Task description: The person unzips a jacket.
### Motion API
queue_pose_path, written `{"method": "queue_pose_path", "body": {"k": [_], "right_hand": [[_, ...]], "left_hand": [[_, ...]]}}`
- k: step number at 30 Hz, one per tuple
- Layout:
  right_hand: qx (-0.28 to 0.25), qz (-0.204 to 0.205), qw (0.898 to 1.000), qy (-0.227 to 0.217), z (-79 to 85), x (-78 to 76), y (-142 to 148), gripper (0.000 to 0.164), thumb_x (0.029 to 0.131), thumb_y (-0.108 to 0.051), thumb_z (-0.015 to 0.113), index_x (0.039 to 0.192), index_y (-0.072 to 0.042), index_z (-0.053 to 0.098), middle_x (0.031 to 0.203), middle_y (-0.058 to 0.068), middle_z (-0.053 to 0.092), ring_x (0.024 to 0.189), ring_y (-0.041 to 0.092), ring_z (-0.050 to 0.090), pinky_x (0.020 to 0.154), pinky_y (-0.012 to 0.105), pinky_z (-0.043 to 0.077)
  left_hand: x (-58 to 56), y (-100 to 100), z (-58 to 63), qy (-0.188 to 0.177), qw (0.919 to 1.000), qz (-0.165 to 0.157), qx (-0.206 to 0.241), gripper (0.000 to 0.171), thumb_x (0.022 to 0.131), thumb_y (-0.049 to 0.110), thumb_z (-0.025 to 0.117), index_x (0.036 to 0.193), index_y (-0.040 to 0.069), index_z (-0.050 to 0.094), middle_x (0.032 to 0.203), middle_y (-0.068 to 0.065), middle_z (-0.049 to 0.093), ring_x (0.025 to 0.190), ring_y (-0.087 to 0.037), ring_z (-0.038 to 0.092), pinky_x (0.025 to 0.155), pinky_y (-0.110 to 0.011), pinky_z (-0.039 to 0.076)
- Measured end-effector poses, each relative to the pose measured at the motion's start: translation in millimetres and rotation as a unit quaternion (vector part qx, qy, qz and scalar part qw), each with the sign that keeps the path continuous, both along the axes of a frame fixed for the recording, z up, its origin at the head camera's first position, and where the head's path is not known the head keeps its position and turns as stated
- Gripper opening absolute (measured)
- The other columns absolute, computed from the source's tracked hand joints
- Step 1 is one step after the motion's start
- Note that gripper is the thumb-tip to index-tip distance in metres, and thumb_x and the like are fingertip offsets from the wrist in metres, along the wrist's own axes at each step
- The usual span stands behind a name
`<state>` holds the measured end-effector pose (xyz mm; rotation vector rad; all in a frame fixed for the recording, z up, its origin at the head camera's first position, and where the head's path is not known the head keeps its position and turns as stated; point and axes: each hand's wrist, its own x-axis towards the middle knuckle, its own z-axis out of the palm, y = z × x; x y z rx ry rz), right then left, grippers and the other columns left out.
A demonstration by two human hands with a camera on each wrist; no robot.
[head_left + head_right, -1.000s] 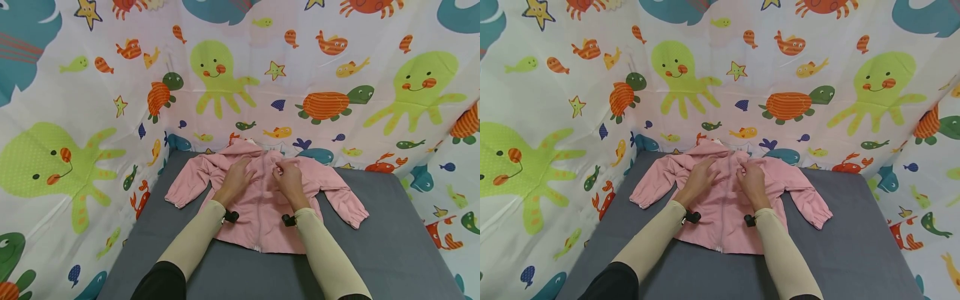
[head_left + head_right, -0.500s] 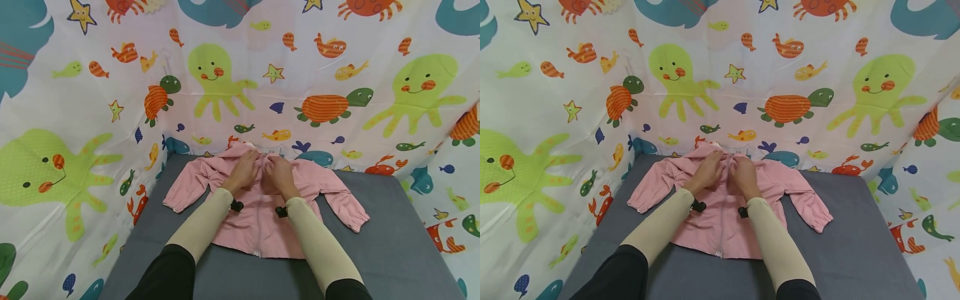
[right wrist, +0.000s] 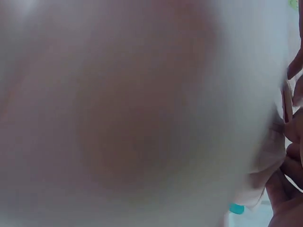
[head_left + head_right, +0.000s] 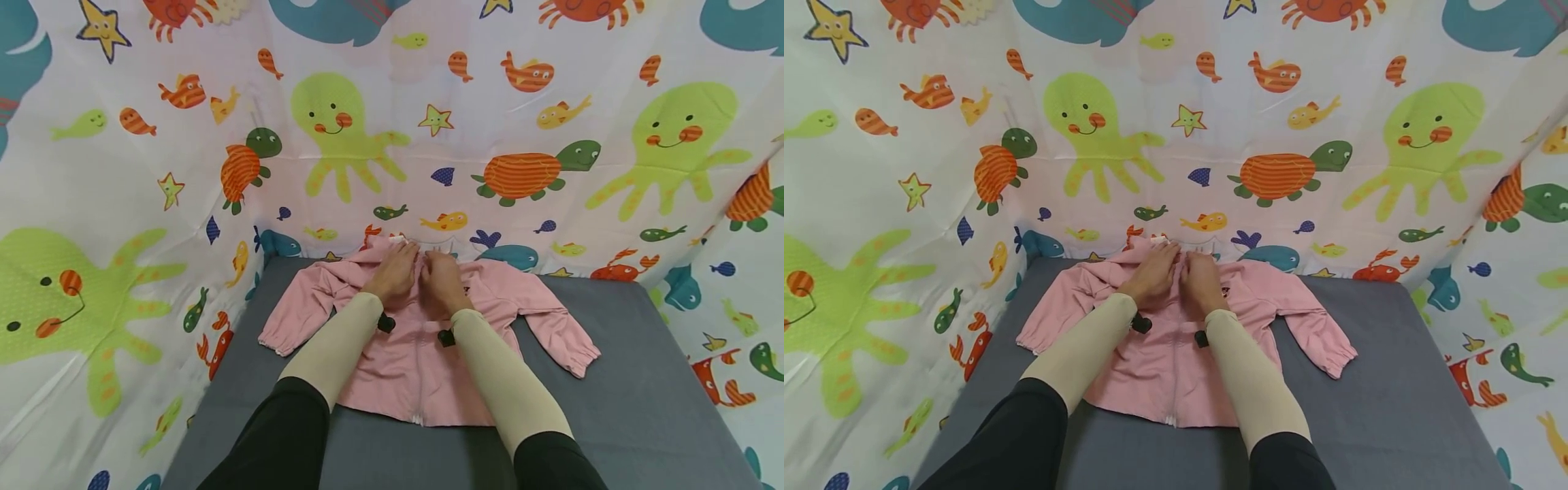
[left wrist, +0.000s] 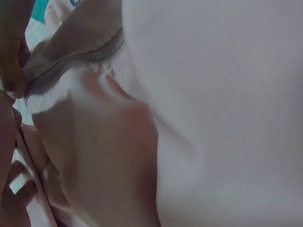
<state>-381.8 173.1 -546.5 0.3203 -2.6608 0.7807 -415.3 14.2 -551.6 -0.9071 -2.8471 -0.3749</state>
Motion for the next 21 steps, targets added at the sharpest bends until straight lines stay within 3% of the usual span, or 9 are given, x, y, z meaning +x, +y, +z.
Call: {"method": "queue_pose_path", "body": {"k": [3, 8, 13, 16, 21], "right_hand": [[0.0, -0.012, 1.0, 0.003, -5.8, -0.6, -2, 0.01, 0.1, -0.005, 0.069, 0.098, 0.004, 0.073, 0.091, 0.024, 0.075, 0.093, 0.047, 0.072, 0.089, 0.059, 0.056], [-0.014, -0.024, 1.0, -0.006, -9.9, -0.6, -3, 0.018, 0.104, -0.007, 0.068, 0.088, 0.001, 0.069, 0.087, 0.023, 0.072, 0.088, 0.045, 0.071, 0.084, 0.057, 0.056], [-0.03, -0.035, 0.999, -0.007, -13.5, 0.0, -4, 0.019, 0.107, -0.008, 0.063, 0.09, 0.0, 0.07, 0.09, 0.023, 0.074, 0.088, 0.044, 0.072, 0.083, 0.057, 0.057], [-0.034, -0.044, 0.998, -0.012, -14.1, 1.3, -3, 0.019, 0.108, -0.011, 0.062, 0.106, 0.001, 0.076, 0.104, 0.022, 0.079, 0.099, 0.043, 0.075, 0.091, 0.056, 0.059], [-0.054, -0.043, 0.997, -0.034, -8.3, 4.0, -4, 0.027, 0.108, -0.016, 0.066, 0.128, 0.0, 0.076, 0.119, 0.019, 0.08, 0.11, 0.038, 0.075, 0.101, 0.052, 0.058]], "left_hand": [[-1.1, 3, -5.2, -0.017, 0.9995, 0.027, -0.005, 0.05, 0.116, 0.022, 0.044, 0.162, 0.003, 0.047, 0.165, -0.015, 0.052, 0.157, -0.037, 0.042, 0.131, -0.055, 0.032], [0.6, 7, -9.7, -0.068, 0.994, 0.085, -0.012, 0.051, 0.116, 0.031, 0.043, 0.162, 0.007, 0.047, 0.161, -0.016, 0.05, 0.151, -0.04, 0.041, 0.121, -0.061, 0.035], [1.1, 7, -16.0, -0.083, 0.9893, 0.119, 0.002, 0.053, 0.116, 0.038, 0.042, 0.159, 0.009, 0.051, 0.155, -0.015, 0.055, 0.144, -0.04, 0.044, 0.115, -0.061, 0.036], [0.9, 6, -19.0, -0.081, 0.9886, 0.12, 0.041, 0.052, 0.116, 0.041, 0.043, 0.158, 0.013, 0.056, 0.152, -0.012, 0.063, 0.138, -0.038, 0.05, 0.113, -0.06, 0.037], [-4.5, 1, -24.0, -0.059, 0.9867, 0.086, 0.125, 0.042, 0.113, 0.036, 0.053, 0.146, 0.016, 0.071, 0.14, -0.007, 0.075, 0.125, -0.039, 0.067, 0.106, -0.058, 0.047]]}}
